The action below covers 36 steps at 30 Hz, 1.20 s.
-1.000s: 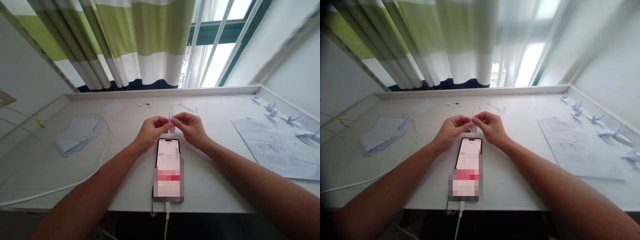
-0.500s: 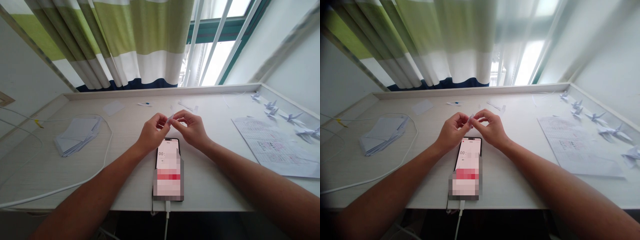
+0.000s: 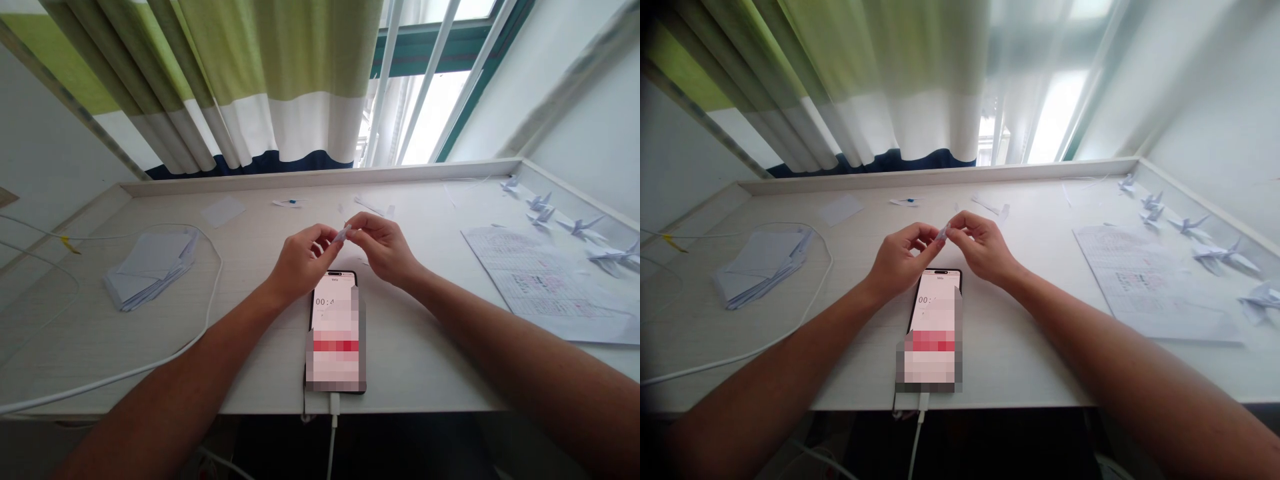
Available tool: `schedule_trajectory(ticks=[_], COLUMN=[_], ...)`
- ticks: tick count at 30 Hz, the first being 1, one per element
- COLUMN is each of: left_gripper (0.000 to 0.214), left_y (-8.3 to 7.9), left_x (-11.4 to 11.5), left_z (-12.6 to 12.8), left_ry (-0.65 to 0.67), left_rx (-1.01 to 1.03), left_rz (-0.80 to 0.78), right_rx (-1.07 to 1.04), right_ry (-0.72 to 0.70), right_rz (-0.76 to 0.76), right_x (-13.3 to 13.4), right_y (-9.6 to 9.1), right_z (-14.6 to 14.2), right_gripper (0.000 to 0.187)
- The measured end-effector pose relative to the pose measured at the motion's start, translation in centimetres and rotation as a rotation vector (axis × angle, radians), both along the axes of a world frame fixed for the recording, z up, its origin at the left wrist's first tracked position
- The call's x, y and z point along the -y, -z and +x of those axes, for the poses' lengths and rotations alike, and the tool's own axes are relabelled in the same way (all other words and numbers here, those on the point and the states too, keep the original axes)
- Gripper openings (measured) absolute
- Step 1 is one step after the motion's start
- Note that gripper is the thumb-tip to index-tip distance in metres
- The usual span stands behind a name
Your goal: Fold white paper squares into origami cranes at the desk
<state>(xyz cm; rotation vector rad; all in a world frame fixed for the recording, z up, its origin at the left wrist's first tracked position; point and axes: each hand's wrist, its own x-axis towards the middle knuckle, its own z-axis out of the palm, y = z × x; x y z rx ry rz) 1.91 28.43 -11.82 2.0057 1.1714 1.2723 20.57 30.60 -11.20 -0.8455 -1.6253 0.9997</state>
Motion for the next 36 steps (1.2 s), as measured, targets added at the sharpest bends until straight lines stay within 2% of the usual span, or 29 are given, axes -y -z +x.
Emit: schedule_trajectory(ticks=[4, 8, 15, 21, 25, 30, 36], left_gripper=[0.013, 0.013, 0.015, 0.015, 0.013, 0.010, 0.010], left_y=[0.13, 0.41, 0.28, 0.47, 0.59, 0.55, 0.62], left_x=[-0.13, -0.33, -0.36, -0.54, -0.69, -0.76, -0.81], left_z=[-0.14, -0.39, -0.36, -0.54, -0.74, -0.89, -0.89], left_ry=[-0.007, 0.003, -0.018, -0.066, -0.072, -0.081, -0.056], left_rx=[-0.024, -0.036, -0.061, -0.089, -0.126, -0.140, -0.125], left_rz=[0.059, 0.040, 0.009, 0.050, 0.064, 0.082, 0.087], right_rx=[-0.060, -0.114, -0.070, -0.006, 0.011, -0.067, -0.097], right_ry=[-0.001, 0.022, 0.025, 0.081, 0.045, -0.046, -0.106], right_rz=[-0.073, -0.134, -0.092, -0.113, -0.150, -0.260, -0.252], right_x=[-0.27, -0.67, -0.15, -0.50, -0.79, -0.83, -0.92], right_y=[0.22, 0.53, -0.04, 0.29, 0.55, 0.60, 0.62], right_z=[0.06, 0.40, 0.45, 0.62, 0.84, 0.80, 0.77], right_gripper=[0.015, 0.017, 0.016, 0.027, 0.030, 0.034, 0.032])
